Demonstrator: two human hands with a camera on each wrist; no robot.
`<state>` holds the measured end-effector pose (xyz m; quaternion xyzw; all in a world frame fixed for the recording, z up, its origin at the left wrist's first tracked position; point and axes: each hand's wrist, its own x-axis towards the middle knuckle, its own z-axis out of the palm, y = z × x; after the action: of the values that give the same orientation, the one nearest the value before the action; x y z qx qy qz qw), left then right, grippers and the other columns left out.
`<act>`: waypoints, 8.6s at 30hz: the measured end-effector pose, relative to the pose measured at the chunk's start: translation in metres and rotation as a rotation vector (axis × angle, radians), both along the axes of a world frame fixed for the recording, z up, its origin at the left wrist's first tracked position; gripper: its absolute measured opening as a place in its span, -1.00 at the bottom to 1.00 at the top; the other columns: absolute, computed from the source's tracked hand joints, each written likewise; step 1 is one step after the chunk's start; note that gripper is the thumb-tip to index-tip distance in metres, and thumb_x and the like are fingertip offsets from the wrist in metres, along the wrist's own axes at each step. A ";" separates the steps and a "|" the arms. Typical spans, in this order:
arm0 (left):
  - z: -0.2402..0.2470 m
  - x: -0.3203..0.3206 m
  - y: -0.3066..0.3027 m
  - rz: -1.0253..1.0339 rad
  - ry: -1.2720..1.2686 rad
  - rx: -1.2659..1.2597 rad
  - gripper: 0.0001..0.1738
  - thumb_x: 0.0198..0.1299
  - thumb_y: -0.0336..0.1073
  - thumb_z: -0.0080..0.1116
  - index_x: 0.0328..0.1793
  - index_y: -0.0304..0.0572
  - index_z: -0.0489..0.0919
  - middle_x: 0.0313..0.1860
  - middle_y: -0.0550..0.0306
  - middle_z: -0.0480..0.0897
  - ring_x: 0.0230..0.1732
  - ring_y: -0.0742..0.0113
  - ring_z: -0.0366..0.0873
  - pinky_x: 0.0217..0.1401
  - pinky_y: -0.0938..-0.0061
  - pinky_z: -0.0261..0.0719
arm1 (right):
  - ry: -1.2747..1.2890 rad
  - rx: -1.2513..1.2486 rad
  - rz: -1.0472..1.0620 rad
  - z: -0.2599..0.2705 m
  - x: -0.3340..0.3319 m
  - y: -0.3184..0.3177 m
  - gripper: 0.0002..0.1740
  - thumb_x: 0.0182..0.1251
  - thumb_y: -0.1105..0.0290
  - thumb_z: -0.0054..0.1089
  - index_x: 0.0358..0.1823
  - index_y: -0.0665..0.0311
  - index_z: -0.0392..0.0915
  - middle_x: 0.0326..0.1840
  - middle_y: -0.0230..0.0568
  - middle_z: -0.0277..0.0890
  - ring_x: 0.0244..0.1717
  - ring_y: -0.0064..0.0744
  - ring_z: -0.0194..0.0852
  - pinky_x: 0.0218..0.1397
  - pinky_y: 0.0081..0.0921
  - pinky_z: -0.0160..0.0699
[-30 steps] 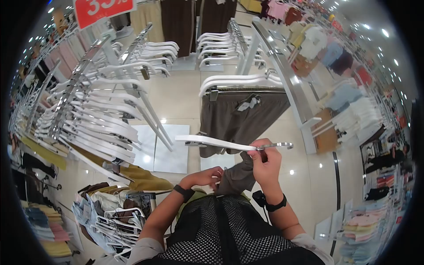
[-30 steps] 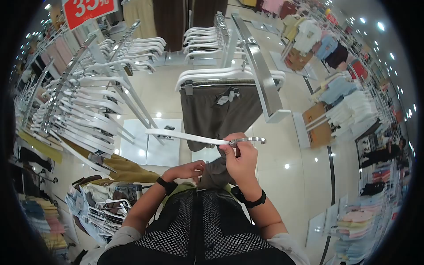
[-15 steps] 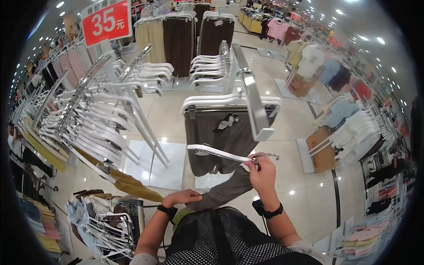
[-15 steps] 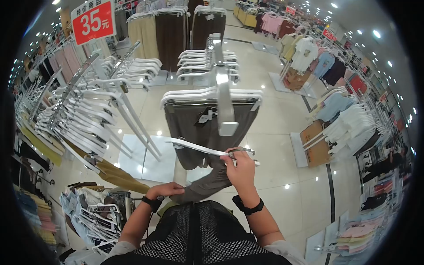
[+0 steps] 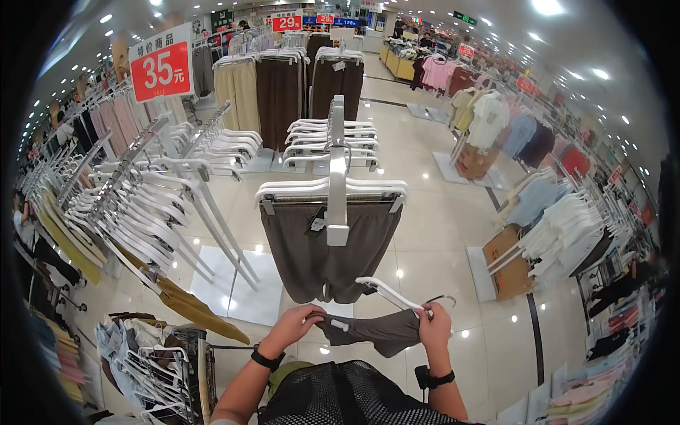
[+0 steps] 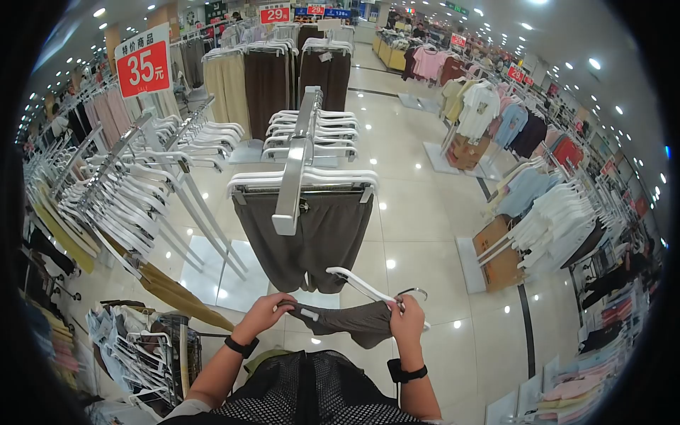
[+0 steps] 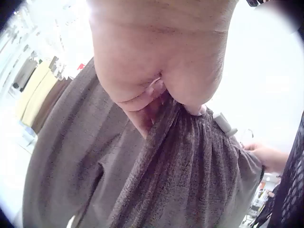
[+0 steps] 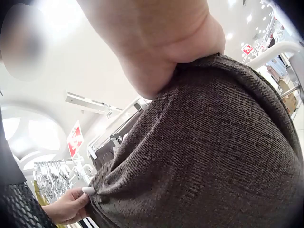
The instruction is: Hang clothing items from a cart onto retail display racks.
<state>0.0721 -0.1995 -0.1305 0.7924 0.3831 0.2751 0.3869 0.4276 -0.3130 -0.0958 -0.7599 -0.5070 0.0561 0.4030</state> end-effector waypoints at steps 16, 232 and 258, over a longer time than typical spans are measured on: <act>0.069 0.056 -0.047 -0.207 -0.128 -0.252 -0.48 0.44 -0.17 0.31 0.44 -0.02 0.42 -0.16 0.04 0.75 -0.13 0.10 0.73 0.00 0.31 0.62 | 0.256 -0.055 0.407 0.009 -0.008 -0.024 -0.75 0.28 0.31 0.49 -0.14 0.30 0.69 -0.49 -0.22 0.60 -0.63 -0.36 0.43 -0.50 -0.41 0.35; -0.223 -0.194 -0.011 -0.221 0.563 -0.691 -0.32 0.36 -0.03 0.27 0.46 -0.34 0.50 0.16 -0.16 0.75 0.24 -0.01 0.69 0.31 0.23 0.61 | 0.174 -0.264 1.009 0.071 -0.228 0.070 -0.76 0.29 0.55 0.39 -0.07 0.27 0.52 -0.08 -0.16 0.57 -0.09 -0.09 0.60 -0.01 -0.29 0.58; -0.039 -0.119 0.045 -0.414 -0.241 -0.309 -0.66 0.31 -0.54 0.30 0.20 -0.19 0.67 0.04 0.16 0.63 0.09 0.35 0.61 0.23 0.40 0.58 | 0.488 0.155 0.407 0.097 -0.155 -0.002 -0.73 0.33 0.73 0.25 -0.08 0.28 0.42 -0.09 -0.29 0.46 -0.12 -0.53 0.43 0.01 -0.60 0.44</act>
<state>-0.0469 -0.1545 -0.1697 0.7468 0.2018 0.2208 0.5940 0.2727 -0.3150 0.0010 -0.5744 -0.5398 0.2771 0.5495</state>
